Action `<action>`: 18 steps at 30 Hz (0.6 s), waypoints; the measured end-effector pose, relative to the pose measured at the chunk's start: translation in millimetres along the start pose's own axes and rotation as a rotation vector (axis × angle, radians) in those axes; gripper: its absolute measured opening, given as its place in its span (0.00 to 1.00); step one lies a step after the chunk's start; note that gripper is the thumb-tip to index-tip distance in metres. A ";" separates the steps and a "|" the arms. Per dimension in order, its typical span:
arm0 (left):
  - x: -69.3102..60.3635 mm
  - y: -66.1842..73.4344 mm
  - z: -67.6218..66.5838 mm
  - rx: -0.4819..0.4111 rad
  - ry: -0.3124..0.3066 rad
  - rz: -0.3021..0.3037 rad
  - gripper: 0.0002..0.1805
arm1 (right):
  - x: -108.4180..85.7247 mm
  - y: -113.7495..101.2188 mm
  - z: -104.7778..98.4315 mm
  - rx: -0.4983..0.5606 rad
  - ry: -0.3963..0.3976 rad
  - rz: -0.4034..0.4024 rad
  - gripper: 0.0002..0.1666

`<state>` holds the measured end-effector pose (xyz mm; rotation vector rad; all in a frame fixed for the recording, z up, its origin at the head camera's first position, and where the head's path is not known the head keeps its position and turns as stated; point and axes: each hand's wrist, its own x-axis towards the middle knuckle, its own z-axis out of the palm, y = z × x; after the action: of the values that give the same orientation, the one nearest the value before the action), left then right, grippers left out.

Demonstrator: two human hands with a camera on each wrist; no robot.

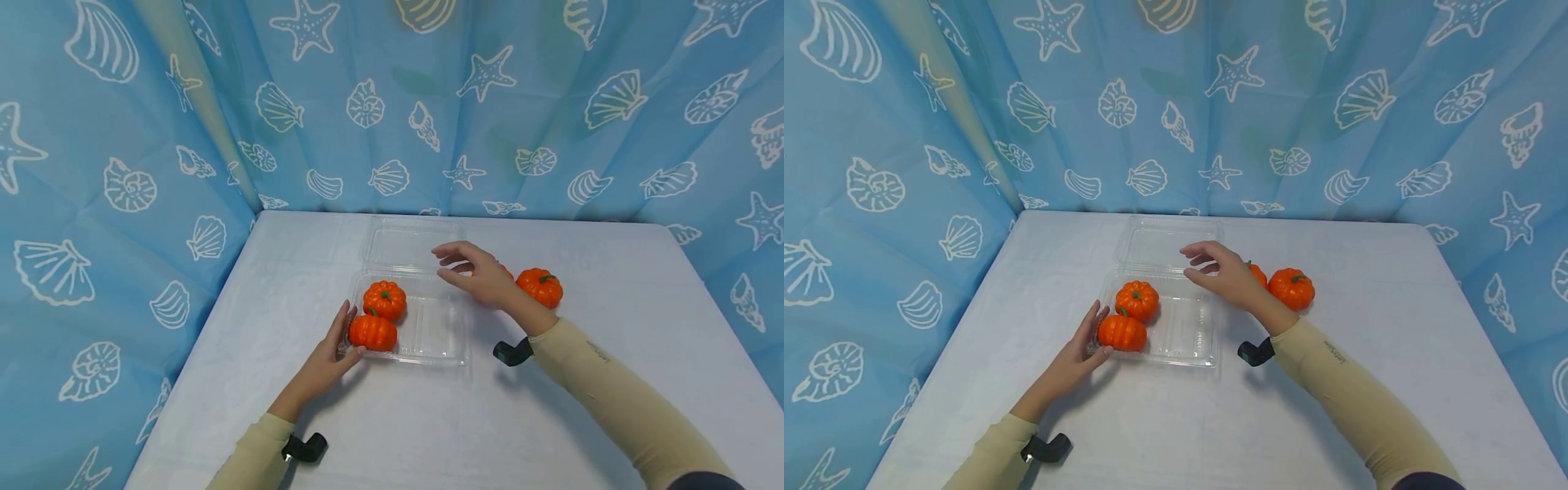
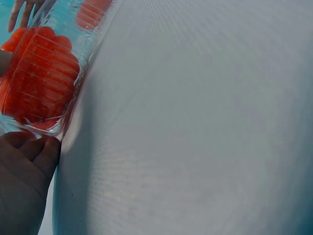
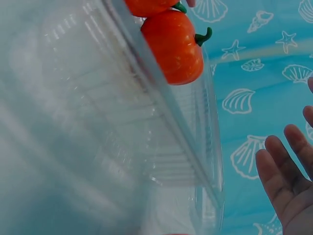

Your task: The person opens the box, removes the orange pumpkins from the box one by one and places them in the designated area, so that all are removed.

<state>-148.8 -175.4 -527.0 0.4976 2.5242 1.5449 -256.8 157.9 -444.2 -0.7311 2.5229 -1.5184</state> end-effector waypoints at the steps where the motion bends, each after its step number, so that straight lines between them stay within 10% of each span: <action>1: 0.1 0.4 -0.1 0.000 0.000 0.000 0.51 | 1.5 -0.1 1.3 -0.001 -0.003 -0.001 0.25; 18: 0.6 -0.1 0.1 0.010 -0.003 -0.015 0.51 | 24.5 -4.1 31.0 -0.017 -0.155 0.042 0.28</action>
<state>-149.3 -175.1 -527.1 0.4804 2.5286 1.5266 -266.7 120.3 -452.4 -0.7616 2.4247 -1.3720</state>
